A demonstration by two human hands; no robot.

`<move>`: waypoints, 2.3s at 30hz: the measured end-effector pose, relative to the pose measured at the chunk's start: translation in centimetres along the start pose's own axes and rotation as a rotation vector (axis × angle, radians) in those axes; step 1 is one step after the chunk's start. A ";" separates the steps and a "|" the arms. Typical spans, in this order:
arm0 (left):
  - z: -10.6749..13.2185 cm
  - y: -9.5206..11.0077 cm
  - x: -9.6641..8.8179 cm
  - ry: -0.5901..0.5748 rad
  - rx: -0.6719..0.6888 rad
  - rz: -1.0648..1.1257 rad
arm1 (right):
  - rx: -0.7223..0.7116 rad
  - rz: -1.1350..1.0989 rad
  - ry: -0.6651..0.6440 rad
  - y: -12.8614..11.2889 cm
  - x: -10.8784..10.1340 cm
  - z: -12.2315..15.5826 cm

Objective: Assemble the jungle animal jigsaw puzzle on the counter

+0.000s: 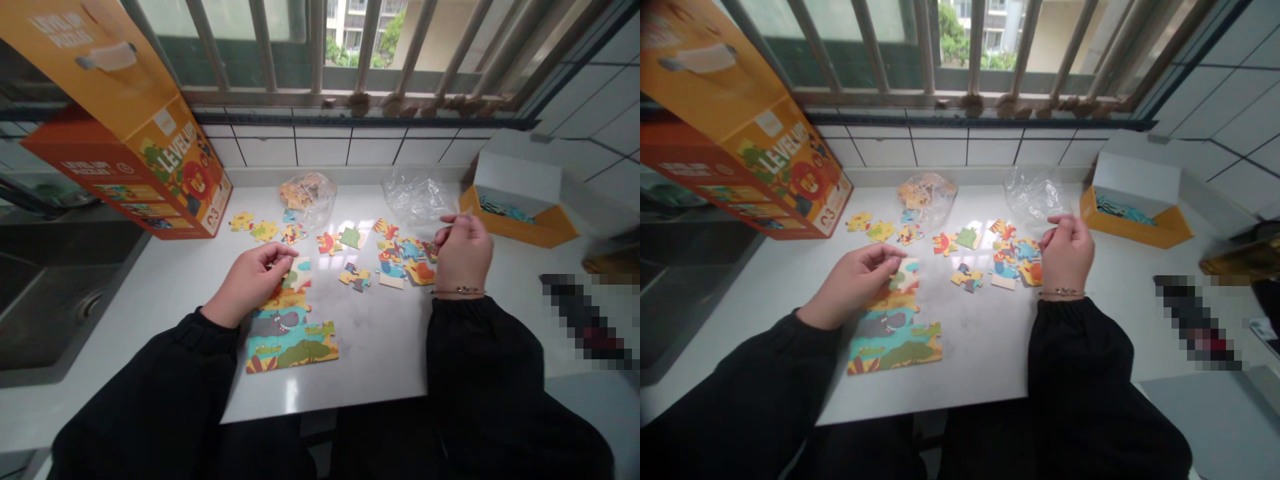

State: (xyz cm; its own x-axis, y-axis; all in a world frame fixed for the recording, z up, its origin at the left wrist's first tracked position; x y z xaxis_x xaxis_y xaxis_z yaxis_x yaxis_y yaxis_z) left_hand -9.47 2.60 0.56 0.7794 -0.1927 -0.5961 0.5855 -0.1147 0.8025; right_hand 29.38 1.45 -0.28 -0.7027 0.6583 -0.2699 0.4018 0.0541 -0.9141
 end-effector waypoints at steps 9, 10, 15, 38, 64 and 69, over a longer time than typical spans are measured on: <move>-0.5 -1.4 -1.9 0.148 -0.117 -0.189 | 0.122 -0.122 0.132 1.0 -1.0 -1.0; -0.6 -1.6 -2.0 0.154 -0.119 -0.204 | 0.089 -0.071 0.048 0.7 -0.3 -0.6; -0.8 -2.4 -2.1 0.160 -0.150 -0.287 | -0.367 0.282 -0.625 -1.3 4.8 3.0; -1.1 -3.7 -2.9 0.228 -0.147 -0.533 | -0.205 0.236 -0.860 -1.9 6.4 5.4; -0.1 -0.8 0.6 -0.131 0.349 -0.396 | -0.015 -0.097 -1.333 -4.0 10.5 10.6; 0.0 -0.5 0.6 -0.155 0.337 -0.420 | -0.002 -0.020 -1.377 -4.4 9.8 10.4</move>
State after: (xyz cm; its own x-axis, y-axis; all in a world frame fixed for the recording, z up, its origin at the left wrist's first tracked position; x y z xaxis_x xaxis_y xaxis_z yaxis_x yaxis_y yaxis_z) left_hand -9.30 2.59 -0.24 0.4379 -0.2011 -0.8763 0.7152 -0.5127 0.4750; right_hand 14.59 -0.12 -2.09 -0.7169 -0.6106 -0.3364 0.3845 0.0563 -0.9214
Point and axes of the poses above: each hand's wrist, its own z-axis away from the middle knuckle, its own x-axis out of the palm, y = z × x, the point moved 3 cm from there along -z, towards the middle knuckle, and after that the axes turned 2 degrees about -z, right-handed, at the moved point
